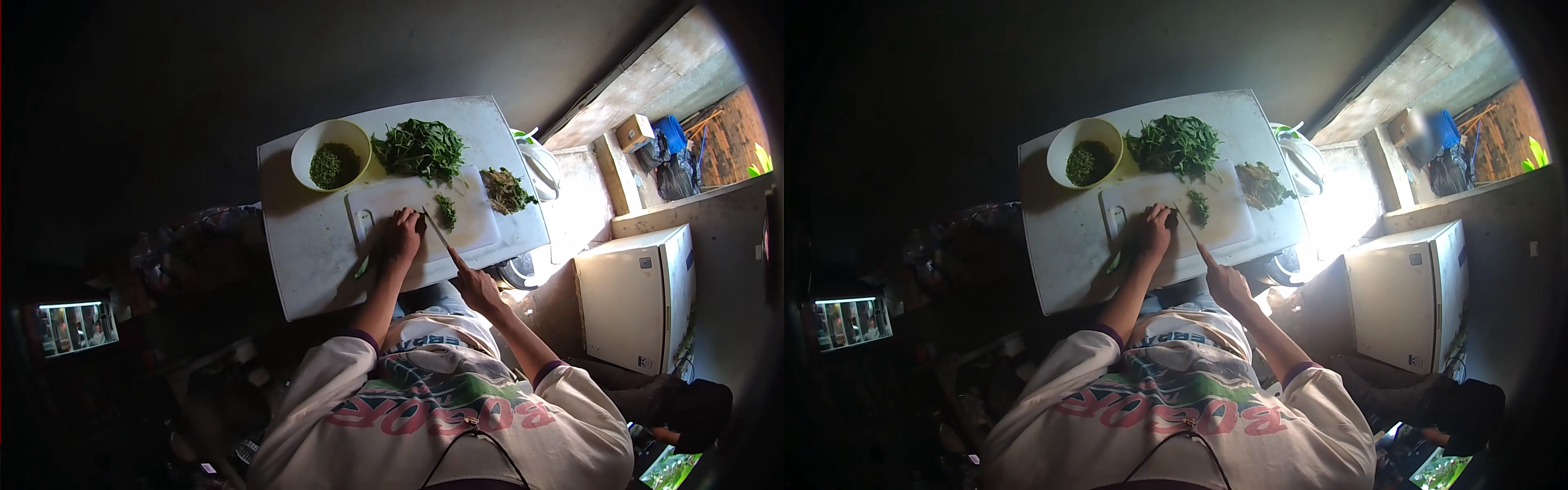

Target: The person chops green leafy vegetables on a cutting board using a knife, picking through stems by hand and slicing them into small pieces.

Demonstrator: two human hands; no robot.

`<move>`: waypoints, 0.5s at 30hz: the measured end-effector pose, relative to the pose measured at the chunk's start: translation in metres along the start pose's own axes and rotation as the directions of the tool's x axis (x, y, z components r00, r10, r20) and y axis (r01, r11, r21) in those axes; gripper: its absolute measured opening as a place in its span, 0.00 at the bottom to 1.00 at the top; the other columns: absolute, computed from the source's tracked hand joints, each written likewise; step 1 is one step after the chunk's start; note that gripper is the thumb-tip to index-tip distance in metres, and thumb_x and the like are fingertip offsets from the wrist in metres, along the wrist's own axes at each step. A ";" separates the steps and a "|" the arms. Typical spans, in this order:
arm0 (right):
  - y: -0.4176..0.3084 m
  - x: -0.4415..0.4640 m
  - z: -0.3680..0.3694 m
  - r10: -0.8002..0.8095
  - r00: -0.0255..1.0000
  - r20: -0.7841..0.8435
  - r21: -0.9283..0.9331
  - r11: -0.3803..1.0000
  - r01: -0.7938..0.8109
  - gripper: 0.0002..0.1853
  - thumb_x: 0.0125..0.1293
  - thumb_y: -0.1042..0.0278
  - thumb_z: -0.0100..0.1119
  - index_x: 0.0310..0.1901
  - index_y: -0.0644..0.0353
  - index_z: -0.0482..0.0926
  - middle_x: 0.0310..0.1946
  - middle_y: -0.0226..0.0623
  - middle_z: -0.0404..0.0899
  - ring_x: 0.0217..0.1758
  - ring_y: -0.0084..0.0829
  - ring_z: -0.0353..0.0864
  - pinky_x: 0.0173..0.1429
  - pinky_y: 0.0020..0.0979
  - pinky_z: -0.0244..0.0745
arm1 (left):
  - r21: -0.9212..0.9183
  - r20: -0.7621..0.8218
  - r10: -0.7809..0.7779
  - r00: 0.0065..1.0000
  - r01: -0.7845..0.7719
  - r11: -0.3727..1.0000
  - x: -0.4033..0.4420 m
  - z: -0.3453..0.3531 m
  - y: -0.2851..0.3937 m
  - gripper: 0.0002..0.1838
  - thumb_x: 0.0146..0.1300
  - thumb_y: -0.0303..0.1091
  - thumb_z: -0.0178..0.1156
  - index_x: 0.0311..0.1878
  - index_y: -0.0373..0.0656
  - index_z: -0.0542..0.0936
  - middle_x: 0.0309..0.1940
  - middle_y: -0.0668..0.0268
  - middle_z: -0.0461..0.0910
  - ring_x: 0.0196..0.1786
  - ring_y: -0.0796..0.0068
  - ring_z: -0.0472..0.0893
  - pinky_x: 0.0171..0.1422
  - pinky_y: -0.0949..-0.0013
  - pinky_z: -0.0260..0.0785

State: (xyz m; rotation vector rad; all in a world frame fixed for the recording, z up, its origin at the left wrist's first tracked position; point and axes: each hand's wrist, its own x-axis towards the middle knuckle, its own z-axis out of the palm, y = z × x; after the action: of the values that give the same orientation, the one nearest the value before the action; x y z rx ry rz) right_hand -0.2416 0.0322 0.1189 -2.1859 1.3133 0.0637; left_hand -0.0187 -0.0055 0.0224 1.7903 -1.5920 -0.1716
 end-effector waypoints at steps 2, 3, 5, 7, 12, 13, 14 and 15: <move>0.003 0.004 0.003 0.003 1.000 0.018 -0.002 1.000 -0.003 0.41 0.69 0.70 0.55 0.81 0.37 0.50 0.27 0.58 0.82 0.29 0.60 0.82 0.35 0.59 0.73 | -0.001 -0.005 -0.001 1.000 0.001 1.000 0.001 -0.003 0.002 0.09 0.55 0.28 0.64 0.41 0.40 0.83 0.43 0.62 0.80 0.49 0.55 0.80 0.53 0.57 0.76; 0.005 0.008 0.010 -0.008 1.000 0.006 0.031 0.999 0.008 0.41 0.69 0.70 0.54 0.81 0.37 0.50 0.26 0.58 0.81 0.29 0.61 0.82 0.35 0.59 0.72 | -0.009 -0.004 0.003 1.000 -0.003 1.000 0.001 -0.004 0.003 0.10 0.55 0.27 0.64 0.41 0.40 0.83 0.43 0.61 0.80 0.49 0.55 0.80 0.53 0.56 0.76; 0.019 0.024 0.034 -0.032 0.999 -0.034 0.071 0.997 0.034 0.40 0.70 0.72 0.50 0.81 0.37 0.49 0.25 0.61 0.81 0.28 0.62 0.81 0.34 0.61 0.72 | -0.058 0.000 -0.044 0.999 0.044 0.997 -0.001 -0.004 0.007 0.10 0.55 0.26 0.64 0.42 0.39 0.83 0.43 0.61 0.80 0.49 0.54 0.80 0.54 0.56 0.76; 0.017 0.045 0.042 -0.061 0.995 -0.078 0.079 0.995 0.067 0.40 0.70 0.72 0.49 0.81 0.37 0.49 0.25 0.61 0.80 0.28 0.62 0.81 0.34 0.61 0.73 | -0.110 0.007 -0.089 0.996 0.089 0.990 0.000 0.006 0.004 0.11 0.54 0.25 0.63 0.42 0.39 0.82 0.42 0.61 0.80 0.49 0.53 0.79 0.54 0.55 0.76; 0.015 0.072 0.041 -0.128 0.981 -0.145 0.102 0.984 0.144 0.40 0.69 0.72 0.48 0.80 0.35 0.49 0.25 0.61 0.81 0.28 0.63 0.81 0.34 0.62 0.73 | -0.063 -0.040 -0.031 0.999 0.029 0.998 -0.004 0.014 -0.007 0.14 0.49 0.23 0.66 0.42 0.38 0.82 0.43 0.59 0.79 0.50 0.49 0.79 0.55 0.55 0.76; 0.019 0.070 0.040 -0.129 0.981 -0.145 0.107 0.984 0.145 0.40 0.69 0.72 0.48 0.80 0.35 0.49 0.25 0.61 0.81 0.28 0.63 0.81 0.34 0.62 0.73 | -0.058 -0.037 -0.030 0.999 0.028 0.998 -0.004 0.015 -0.007 0.14 0.49 0.23 0.66 0.42 0.38 0.82 0.43 0.59 0.79 0.50 0.49 0.79 0.55 0.55 0.76; 0.025 0.063 0.039 -0.129 0.985 -0.116 0.104 0.985 0.141 0.40 0.69 0.72 0.48 0.81 0.35 0.49 0.25 0.60 0.81 0.28 0.62 0.81 0.34 0.61 0.73 | -0.085 -0.067 -0.045 0.997 0.039 0.996 -0.005 0.016 -0.006 0.14 0.48 0.24 0.66 0.41 0.38 0.82 0.43 0.59 0.80 0.49 0.49 0.80 0.54 0.55 0.76; 0.030 0.057 0.035 -0.128 0.988 -0.090 0.099 0.986 0.136 0.40 0.69 0.72 0.48 0.81 0.34 0.49 0.25 0.60 0.81 0.28 0.62 0.82 0.33 0.61 0.73 | -0.115 -0.097 -0.058 0.994 0.047 0.992 -0.005 0.020 -0.005 0.14 0.48 0.24 0.67 0.41 0.38 0.82 0.43 0.58 0.80 0.48 0.49 0.80 0.54 0.55 0.76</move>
State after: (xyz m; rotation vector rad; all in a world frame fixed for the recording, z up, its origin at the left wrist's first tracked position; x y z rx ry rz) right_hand -0.2285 -0.0060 0.0579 -2.1997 1.1848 -0.1464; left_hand -0.0265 -0.0099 0.0033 1.7276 -1.4378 -0.1898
